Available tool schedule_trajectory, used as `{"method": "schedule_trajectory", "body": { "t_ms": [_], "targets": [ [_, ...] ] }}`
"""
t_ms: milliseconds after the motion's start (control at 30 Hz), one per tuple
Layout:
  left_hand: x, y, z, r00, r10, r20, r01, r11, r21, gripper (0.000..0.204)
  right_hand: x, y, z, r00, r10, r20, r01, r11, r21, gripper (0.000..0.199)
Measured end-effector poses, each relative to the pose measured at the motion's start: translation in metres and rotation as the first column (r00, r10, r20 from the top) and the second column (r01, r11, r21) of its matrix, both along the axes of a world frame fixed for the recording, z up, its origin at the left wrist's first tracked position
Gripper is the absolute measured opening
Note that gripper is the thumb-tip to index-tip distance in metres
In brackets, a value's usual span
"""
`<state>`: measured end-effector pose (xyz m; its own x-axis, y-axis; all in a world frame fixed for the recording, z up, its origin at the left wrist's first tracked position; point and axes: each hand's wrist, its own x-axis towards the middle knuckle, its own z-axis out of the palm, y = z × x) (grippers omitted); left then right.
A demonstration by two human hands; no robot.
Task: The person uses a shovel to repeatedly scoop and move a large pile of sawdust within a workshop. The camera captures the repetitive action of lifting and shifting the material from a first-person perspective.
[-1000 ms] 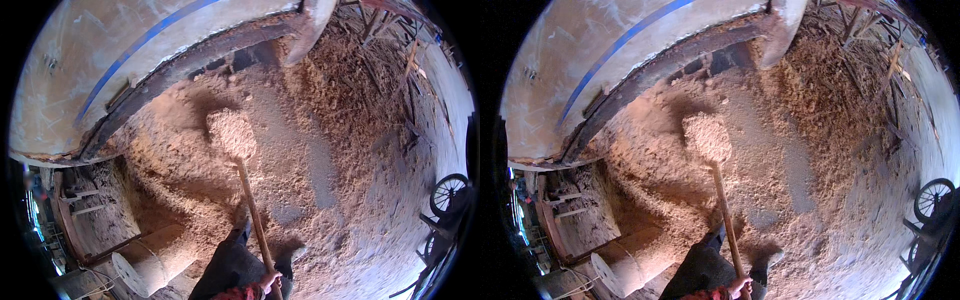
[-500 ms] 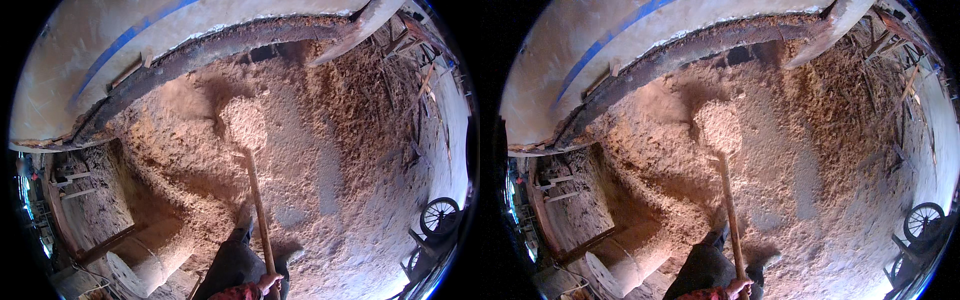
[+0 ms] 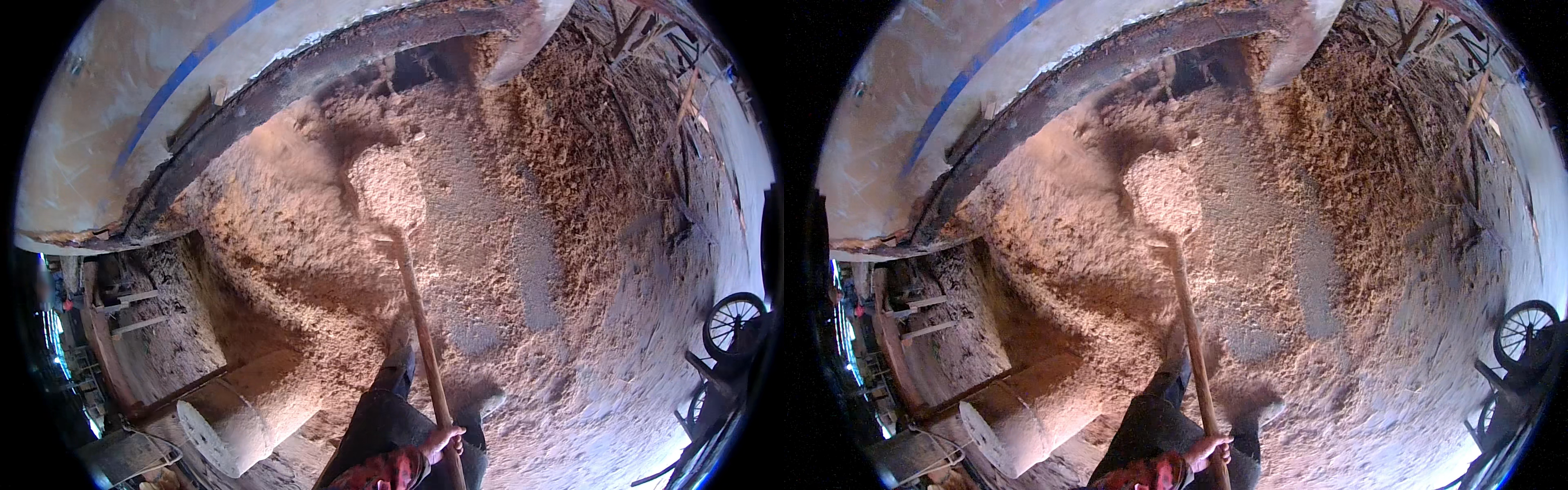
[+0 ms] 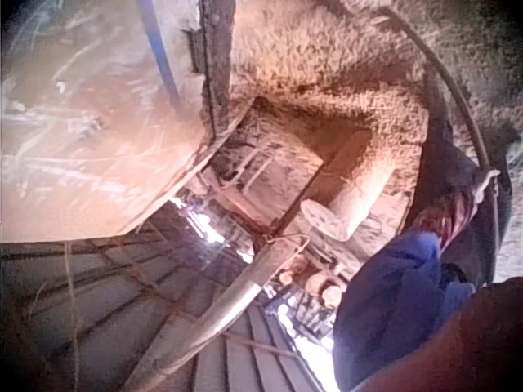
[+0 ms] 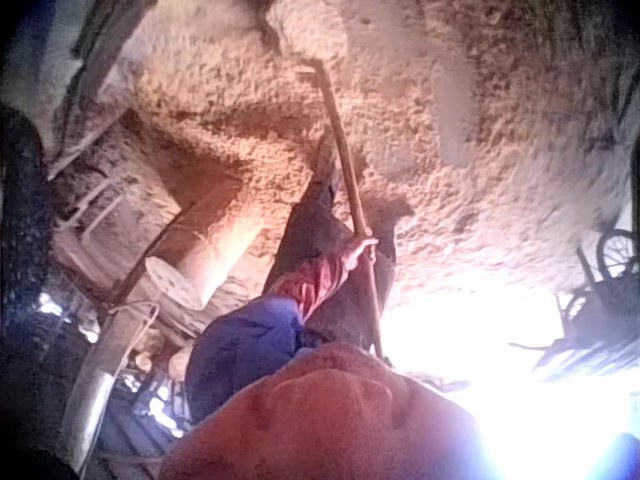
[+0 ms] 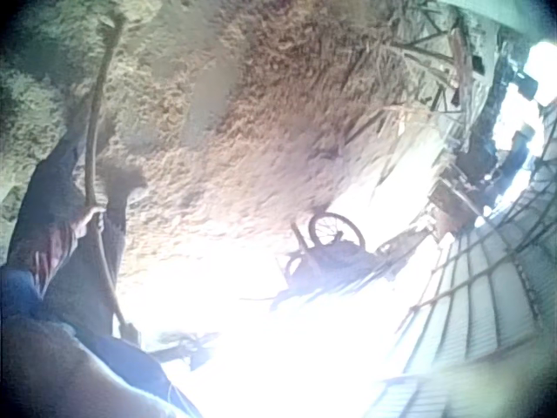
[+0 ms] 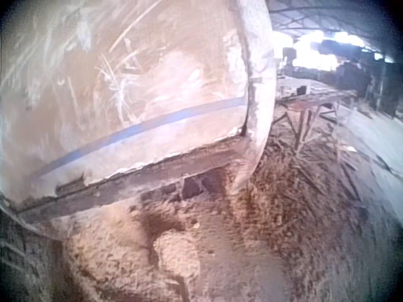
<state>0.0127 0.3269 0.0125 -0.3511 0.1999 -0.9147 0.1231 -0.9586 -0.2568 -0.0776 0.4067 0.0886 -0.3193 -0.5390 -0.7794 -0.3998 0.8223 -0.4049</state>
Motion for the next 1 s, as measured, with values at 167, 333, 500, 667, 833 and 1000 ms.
{"method": "schedule_trajectory", "body": {
  "t_ms": [167,333,500,667,833,1000],
  "targets": [
    [-0.007,0.000,0.000,1.000,-0.013,-0.017,0.013,1.000,-0.007,0.018,-0.005,0.096,0.029,0.995,0.061,-0.076,-0.055,0.995,0.084,0.017],
    [-0.018,0.000,0.000,1.000,0.005,0.019,-0.005,1.000,-0.007,0.016,0.009,0.233,0.101,0.958,0.208,-0.197,-0.158,0.957,0.242,0.017],
    [-0.028,0.000,0.003,0.996,0.003,0.093,-0.001,1.000,-0.022,0.018,0.027,0.306,0.153,0.886,0.386,-0.256,-0.263,0.874,0.408,0.015],
    [-0.031,-0.037,-0.007,0.990,0.016,0.137,-0.008,0.998,-0.058,0.019,0.020,0.254,0.135,0.947,0.263,-0.185,-0.165,0.890,0.425,0.021],
    [-0.022,-0.136,-0.034,0.967,-0.013,0.256,0.084,0.960,-0.267,0.017,0.004,0.151,0.084,0.999,-0.022,0.025,0.016,0.977,0.211,0.033],
    [-0.027,-0.235,-0.043,0.957,0.018,0.290,0.166,0.786,-0.596,0.015,-0.026,0.039,0.039,0.961,-0.240,0.137,0.239,0.971,0.024,0.033]
  ]
}}
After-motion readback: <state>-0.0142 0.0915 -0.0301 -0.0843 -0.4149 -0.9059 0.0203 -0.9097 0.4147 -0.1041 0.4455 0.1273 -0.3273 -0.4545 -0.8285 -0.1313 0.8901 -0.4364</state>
